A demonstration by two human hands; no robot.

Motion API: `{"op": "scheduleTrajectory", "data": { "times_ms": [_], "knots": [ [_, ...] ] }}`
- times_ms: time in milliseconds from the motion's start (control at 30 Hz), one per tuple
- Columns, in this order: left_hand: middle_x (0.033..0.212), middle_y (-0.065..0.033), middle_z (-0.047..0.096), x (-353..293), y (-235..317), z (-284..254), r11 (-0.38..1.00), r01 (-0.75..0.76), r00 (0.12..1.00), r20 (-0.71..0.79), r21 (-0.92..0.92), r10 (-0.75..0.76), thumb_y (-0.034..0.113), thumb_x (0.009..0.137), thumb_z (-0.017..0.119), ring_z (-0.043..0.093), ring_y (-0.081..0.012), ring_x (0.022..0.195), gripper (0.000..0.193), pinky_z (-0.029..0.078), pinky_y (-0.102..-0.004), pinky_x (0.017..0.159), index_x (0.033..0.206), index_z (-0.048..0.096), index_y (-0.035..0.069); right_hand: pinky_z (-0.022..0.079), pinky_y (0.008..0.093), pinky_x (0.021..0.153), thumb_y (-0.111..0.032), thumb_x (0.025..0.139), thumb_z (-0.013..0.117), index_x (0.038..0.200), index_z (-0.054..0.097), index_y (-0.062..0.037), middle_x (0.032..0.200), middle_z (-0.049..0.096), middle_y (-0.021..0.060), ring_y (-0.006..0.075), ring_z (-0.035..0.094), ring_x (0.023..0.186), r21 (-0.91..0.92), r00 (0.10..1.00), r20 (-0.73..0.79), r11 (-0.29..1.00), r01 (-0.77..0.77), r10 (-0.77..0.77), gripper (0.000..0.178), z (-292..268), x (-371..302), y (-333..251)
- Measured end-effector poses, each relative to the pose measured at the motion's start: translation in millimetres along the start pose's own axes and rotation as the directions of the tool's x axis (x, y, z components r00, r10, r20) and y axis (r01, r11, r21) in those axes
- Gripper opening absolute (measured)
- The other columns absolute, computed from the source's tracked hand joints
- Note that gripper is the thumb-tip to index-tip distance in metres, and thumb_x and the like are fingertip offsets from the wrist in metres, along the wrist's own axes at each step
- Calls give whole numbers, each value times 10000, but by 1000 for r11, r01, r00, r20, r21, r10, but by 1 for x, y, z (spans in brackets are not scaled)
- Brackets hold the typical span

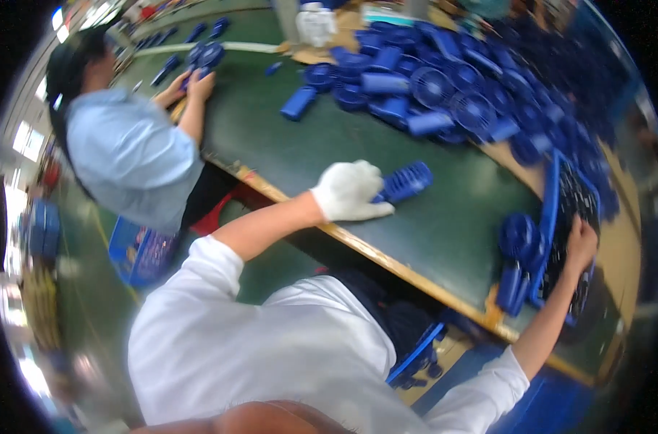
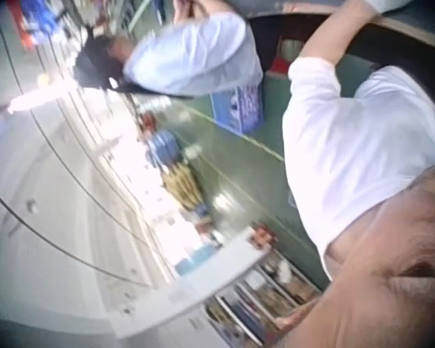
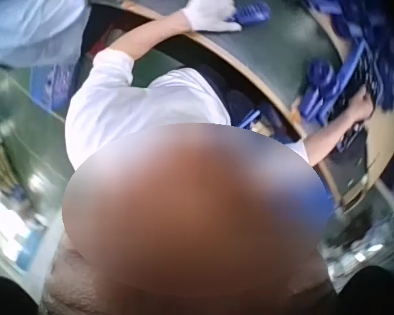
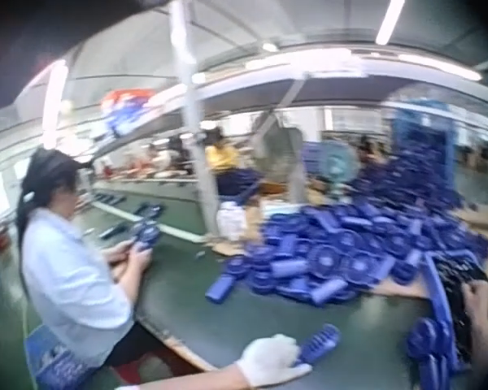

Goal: The person assembles portable fans by attaching black hinge connectors to join fan heads and handles by hand and arranging the assembled fans on the workbench.

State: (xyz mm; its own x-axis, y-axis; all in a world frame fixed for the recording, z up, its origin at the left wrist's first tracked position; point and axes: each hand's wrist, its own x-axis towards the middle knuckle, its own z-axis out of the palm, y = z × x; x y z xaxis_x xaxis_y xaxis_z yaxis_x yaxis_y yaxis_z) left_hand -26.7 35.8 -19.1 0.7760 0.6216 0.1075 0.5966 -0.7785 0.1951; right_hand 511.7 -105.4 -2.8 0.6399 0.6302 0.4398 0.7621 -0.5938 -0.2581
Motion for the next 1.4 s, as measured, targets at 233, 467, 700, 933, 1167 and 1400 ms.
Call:
{"op": "scheduleTrajectory", "data": {
  "times_ms": [233, 467, 700, 933, 1167, 1400],
  "knots": [
    [747, -64, 639, -10, -14, 30, 995, -78, 966, -241, 62, 91, 508, 771, 642, 625, -235, 773, 425, 514, -363, 624, 688, 682, 93, 513, 480, 819, -383, 847, 672, 927, 714, -72, 974, 695, 196, 388, 661, 939, -256, 995, -97, 965, -49, 24, 324, 63, 61, 22],
    [659, -100, 631, -13, -16, 15, 985, 4, 952, -302, -174, -58, 531, 704, 694, 647, -300, 677, 443, 513, -398, 600, 652, 647, 93, 488, 341, 593, -186, 819, 684, 1005, 671, 7, 762, 660, 123, 236, 623, 654, 274, 977, 99, 939, -209, 189, 268, 48, 63, 87],
    [892, -56, 703, -5, 1, 17, 256, 79, 948, -7, -964, -319, 287, 728, 772, 653, -129, 816, 365, 516, -279, 786, 987, 705, 39, 362, 183, 481, -82, 821, 751, 1251, 587, -4, 799, 625, -2, 51, 484, 569, 838, 959, 147, 485, -251, 243, 466, -5, -34, 11],
    [759, -77, 647, 33, 55, 20, -66, 115, 989, 121, -991, -83, 138, 827, 685, 619, -140, 628, 215, 505, -269, 612, 958, 614, -17, 518, 243, 516, 30, 833, 684, 1004, 664, 18, 810, 690, 113, 187, 680, 656, 990, 987, 139, -23, -137, 86, 172, -31, -222, -221],
    [626, -76, 627, 30, 69, 48, 116, -10, 999, -14, -993, -37, 483, 1006, 373, 618, -168, 600, 598, 461, -312, 568, 840, 660, -15, 521, 234, 563, 51, 825, 710, 990, 649, 76, 932, 636, 100, 152, 649, 688, 981, 979, 165, -123, -151, 116, 177, 6, -271, -278],
    [705, -161, 663, 30, 71, 46, 609, -42, 992, -107, -792, -71, 495, 703, 690, 663, -334, 672, 456, 514, -379, 599, 764, 694, 43, 439, 198, 625, 16, 848, 703, 1004, 664, 79, 966, 564, 58, 87, 518, 772, 991, 988, 130, 29, -133, 82, 172, 26, -284, -264]
  ]
}}
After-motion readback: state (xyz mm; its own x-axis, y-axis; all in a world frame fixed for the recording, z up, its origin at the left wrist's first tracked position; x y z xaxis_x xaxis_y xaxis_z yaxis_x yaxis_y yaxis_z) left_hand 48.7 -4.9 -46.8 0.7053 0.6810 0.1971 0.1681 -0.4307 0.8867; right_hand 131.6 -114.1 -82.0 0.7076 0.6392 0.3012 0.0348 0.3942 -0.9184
